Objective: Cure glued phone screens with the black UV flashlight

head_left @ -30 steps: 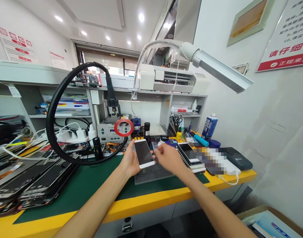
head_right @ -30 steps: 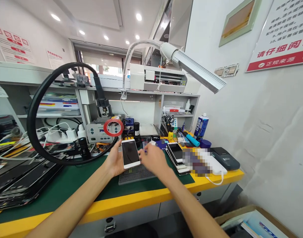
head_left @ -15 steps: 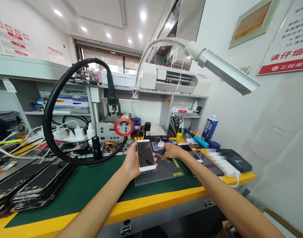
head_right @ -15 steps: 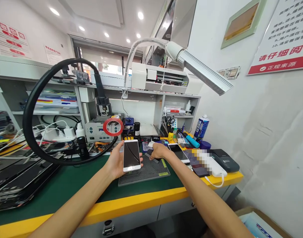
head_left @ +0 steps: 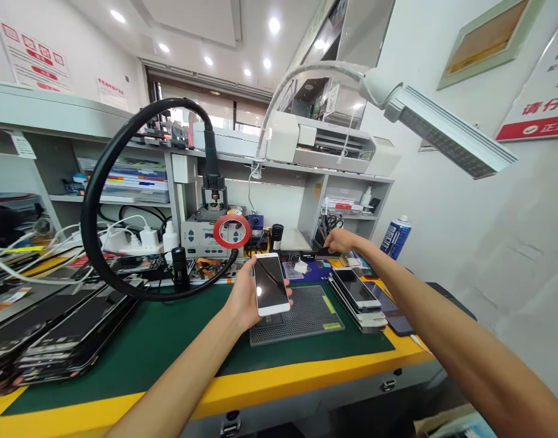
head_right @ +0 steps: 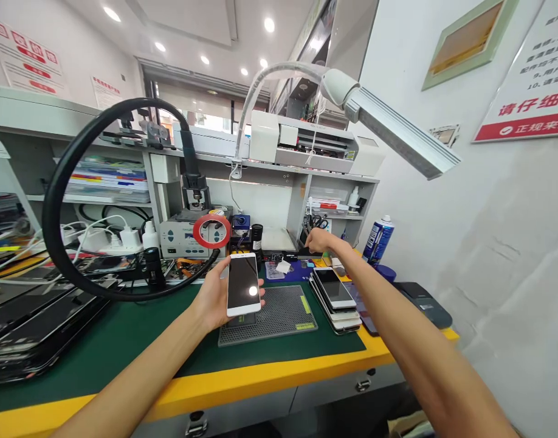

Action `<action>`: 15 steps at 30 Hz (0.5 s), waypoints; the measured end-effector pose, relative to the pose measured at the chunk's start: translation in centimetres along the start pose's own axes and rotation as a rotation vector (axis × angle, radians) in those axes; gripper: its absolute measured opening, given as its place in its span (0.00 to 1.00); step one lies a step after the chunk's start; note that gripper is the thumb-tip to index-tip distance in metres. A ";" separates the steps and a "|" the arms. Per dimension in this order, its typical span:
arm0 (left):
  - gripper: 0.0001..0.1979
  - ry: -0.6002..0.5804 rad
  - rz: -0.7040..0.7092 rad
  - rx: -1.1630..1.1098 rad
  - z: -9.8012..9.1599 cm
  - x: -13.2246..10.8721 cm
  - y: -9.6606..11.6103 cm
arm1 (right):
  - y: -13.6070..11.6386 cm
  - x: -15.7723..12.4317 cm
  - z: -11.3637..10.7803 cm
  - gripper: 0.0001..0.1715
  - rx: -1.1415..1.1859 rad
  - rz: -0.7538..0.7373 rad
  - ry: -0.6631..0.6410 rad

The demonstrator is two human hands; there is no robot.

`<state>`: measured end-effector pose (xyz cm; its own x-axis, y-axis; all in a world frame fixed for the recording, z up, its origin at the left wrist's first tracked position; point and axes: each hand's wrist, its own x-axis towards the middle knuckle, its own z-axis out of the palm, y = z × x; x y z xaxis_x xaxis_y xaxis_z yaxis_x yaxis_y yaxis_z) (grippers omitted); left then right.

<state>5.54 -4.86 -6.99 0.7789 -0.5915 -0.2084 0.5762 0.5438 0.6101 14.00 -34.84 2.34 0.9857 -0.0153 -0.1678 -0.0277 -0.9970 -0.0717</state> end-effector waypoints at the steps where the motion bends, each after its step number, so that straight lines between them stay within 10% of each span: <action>1: 0.31 -0.005 -0.001 -0.001 0.0 0.0 0.0 | 0.1 0.5 0.5 0.20 -0.012 -0.002 -0.009; 15: 0.32 0.019 -0.001 0.042 -0.5 0.3 -0.1 | 1.6 3.7 4.8 0.21 -0.057 -0.008 0.169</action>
<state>5.83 -4.76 -7.49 0.7834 -0.5800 -0.2232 0.5661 0.5179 0.6414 16.84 -36.15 -3.16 0.9999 -0.0148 0.0005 -0.0148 -0.9998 -0.0161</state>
